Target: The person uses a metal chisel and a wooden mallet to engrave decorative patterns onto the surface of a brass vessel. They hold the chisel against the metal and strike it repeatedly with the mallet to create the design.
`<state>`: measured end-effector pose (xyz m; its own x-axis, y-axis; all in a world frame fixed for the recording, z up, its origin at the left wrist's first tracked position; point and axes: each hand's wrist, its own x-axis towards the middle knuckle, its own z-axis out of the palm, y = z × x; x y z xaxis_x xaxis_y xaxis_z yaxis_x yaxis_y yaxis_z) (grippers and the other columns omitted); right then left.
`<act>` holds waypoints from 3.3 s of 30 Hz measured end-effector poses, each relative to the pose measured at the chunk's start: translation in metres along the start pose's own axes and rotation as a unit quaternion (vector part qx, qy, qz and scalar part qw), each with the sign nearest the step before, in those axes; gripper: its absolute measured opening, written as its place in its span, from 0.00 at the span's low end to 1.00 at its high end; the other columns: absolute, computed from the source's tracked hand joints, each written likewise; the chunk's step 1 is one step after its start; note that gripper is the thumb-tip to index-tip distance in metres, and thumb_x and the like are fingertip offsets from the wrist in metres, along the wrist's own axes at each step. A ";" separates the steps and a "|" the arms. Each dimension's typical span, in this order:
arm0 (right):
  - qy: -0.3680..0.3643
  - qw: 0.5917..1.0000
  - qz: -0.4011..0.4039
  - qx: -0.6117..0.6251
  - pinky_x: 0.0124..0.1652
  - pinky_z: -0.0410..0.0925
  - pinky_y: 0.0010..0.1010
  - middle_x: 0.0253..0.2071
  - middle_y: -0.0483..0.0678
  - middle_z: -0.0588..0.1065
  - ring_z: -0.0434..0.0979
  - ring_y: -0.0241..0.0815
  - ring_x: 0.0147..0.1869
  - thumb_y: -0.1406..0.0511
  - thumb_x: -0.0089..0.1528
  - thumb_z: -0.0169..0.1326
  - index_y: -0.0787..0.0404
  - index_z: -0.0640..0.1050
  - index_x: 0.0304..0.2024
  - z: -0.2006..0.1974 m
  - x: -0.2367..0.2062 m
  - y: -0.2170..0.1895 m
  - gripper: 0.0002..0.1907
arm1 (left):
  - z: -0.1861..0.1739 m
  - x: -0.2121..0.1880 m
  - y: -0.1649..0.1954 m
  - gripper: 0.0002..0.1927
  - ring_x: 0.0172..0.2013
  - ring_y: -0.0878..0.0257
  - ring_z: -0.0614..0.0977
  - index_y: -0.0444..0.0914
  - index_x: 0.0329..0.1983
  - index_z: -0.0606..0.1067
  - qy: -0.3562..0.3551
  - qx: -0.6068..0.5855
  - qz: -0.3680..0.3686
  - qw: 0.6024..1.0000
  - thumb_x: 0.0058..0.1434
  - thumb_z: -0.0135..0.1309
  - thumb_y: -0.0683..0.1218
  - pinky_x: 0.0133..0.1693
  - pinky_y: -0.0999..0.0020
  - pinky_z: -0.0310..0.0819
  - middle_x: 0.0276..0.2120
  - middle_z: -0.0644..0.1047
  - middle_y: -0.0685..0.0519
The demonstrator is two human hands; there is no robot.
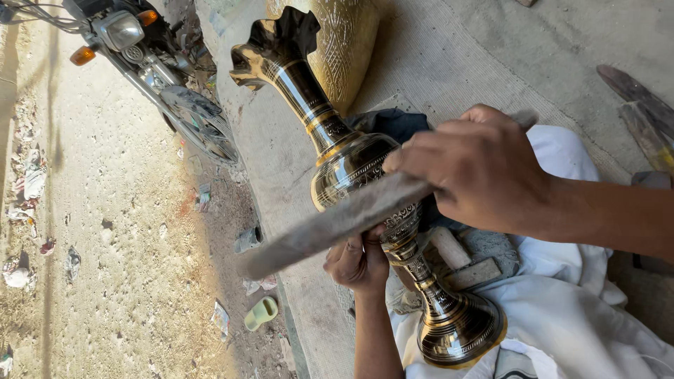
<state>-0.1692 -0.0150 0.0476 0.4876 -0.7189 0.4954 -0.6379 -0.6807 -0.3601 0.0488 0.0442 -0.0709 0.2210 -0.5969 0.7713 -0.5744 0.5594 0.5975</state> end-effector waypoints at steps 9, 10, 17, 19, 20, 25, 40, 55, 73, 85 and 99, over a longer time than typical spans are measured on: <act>0.016 0.998 0.034 0.045 0.39 0.65 0.41 0.31 0.40 0.78 0.79 0.39 0.36 0.72 0.50 0.59 0.55 0.79 0.40 -0.012 -0.005 -0.013 0.16 | -0.003 0.001 -0.003 0.20 0.31 0.73 0.82 0.40 0.53 0.81 -0.018 -0.026 0.019 0.999 0.59 0.66 0.32 0.35 0.77 0.75 0.31 0.84 0.55; -0.015 0.999 0.035 -0.023 0.39 0.65 0.42 0.31 0.40 0.78 0.79 0.40 0.34 0.70 0.51 0.61 0.54 0.79 0.39 -0.012 -0.005 -0.012 0.14 | -0.003 0.000 -0.001 0.20 0.33 0.71 0.84 0.40 0.54 0.80 -0.016 -0.027 0.020 0.999 0.60 0.65 0.32 0.36 0.75 0.77 0.33 0.84 0.52; -0.044 0.985 0.064 -0.153 0.41 0.66 0.41 0.29 0.41 0.77 0.80 0.41 0.35 0.70 0.49 0.63 0.53 0.80 0.41 -0.007 0.009 0.014 0.18 | 0.017 -0.005 0.007 0.25 0.40 0.60 0.88 0.38 0.64 0.72 0.049 -0.040 0.016 0.998 0.66 0.58 0.30 0.45 0.65 0.88 0.39 0.84 0.46; 0.000 0.988 0.018 -0.151 0.41 0.66 0.41 0.33 0.40 0.79 0.80 0.40 0.35 0.68 0.48 0.63 0.50 0.80 0.47 -0.009 0.011 0.018 0.23 | 0.019 -0.005 0.007 0.25 0.41 0.59 0.88 0.37 0.65 0.71 0.059 -0.038 0.017 0.997 0.66 0.58 0.30 0.46 0.65 0.88 0.39 0.84 0.46; 0.021 0.989 -0.004 -0.149 0.42 0.66 0.41 0.35 0.39 0.80 0.80 0.39 0.34 0.67 0.48 0.63 0.49 0.81 0.50 -0.012 0.013 0.018 0.26 | 0.020 -0.006 0.007 0.24 0.41 0.59 0.87 0.36 0.65 0.72 0.065 -0.039 0.002 0.997 0.67 0.57 0.30 0.46 0.64 0.88 0.39 0.84 0.46; -0.018 0.998 -0.009 0.057 0.35 0.66 0.40 0.28 0.37 0.77 0.79 0.36 0.31 0.71 0.53 0.62 0.48 0.78 0.41 -0.017 0.032 0.004 0.16 | 0.022 -0.012 0.008 0.21 0.39 0.60 0.87 0.33 0.61 0.75 0.080 0.007 -0.005 0.997 0.65 0.57 0.29 0.45 0.64 0.85 0.37 0.83 0.45; 0.039 0.996 -0.078 -0.027 0.40 0.67 0.42 0.25 0.40 0.74 0.76 0.41 0.30 0.72 0.52 0.63 0.53 0.78 0.40 -0.020 0.027 -0.006 0.15 | 0.019 -0.010 0.004 0.26 0.42 0.64 0.87 0.38 0.65 0.73 0.063 -0.028 0.015 0.998 0.66 0.57 0.29 0.45 0.67 0.85 0.40 0.84 0.48; 0.006 0.995 -0.067 -0.077 0.38 0.70 0.44 0.29 0.39 0.78 0.76 0.39 0.27 0.68 0.49 0.66 0.51 0.80 0.42 -0.011 0.020 0.000 0.19 | 0.013 -0.008 0.005 0.11 0.35 0.69 0.85 0.33 0.48 0.81 0.061 0.001 -0.020 0.998 0.64 0.61 0.31 0.37 0.76 0.80 0.33 0.84 0.49; -0.004 0.987 0.080 0.140 0.37 0.68 0.38 0.31 0.37 0.77 0.81 0.35 0.34 0.70 0.53 0.59 0.50 0.77 0.48 -0.035 0.034 -0.009 0.20 | 0.023 -0.007 0.009 0.22 0.40 0.61 0.87 0.33 0.64 0.73 0.086 -0.070 -0.032 0.993 0.67 0.52 0.28 0.46 0.65 0.88 0.38 0.83 0.45; -0.019 0.996 -0.049 -0.068 0.35 0.65 0.39 0.26 0.38 0.74 0.76 0.38 0.29 0.67 0.54 0.63 0.50 0.79 0.41 -0.028 0.030 -0.009 0.13 | 0.018 -0.008 0.008 0.20 0.37 0.65 0.86 0.32 0.59 0.75 0.077 -0.008 -0.017 0.997 0.64 0.59 0.30 0.42 0.71 0.84 0.36 0.84 0.46; 0.014 0.998 -0.039 -0.043 0.37 0.66 0.42 0.32 0.40 0.79 0.77 0.42 0.32 0.70 0.45 0.66 0.55 0.77 0.44 -0.021 0.012 -0.010 0.23 | 0.008 -0.024 -0.013 0.13 0.19 0.79 0.71 0.40 0.29 0.76 0.082 0.038 -0.018 0.996 0.65 0.62 0.33 0.26 0.80 0.64 0.19 0.78 0.61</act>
<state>-0.1697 -0.0132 0.0741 0.5218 -0.6584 0.5425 -0.6476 -0.7196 -0.2506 0.0450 0.0466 -0.0990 0.3645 -0.5096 0.7794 -0.6200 0.4916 0.6115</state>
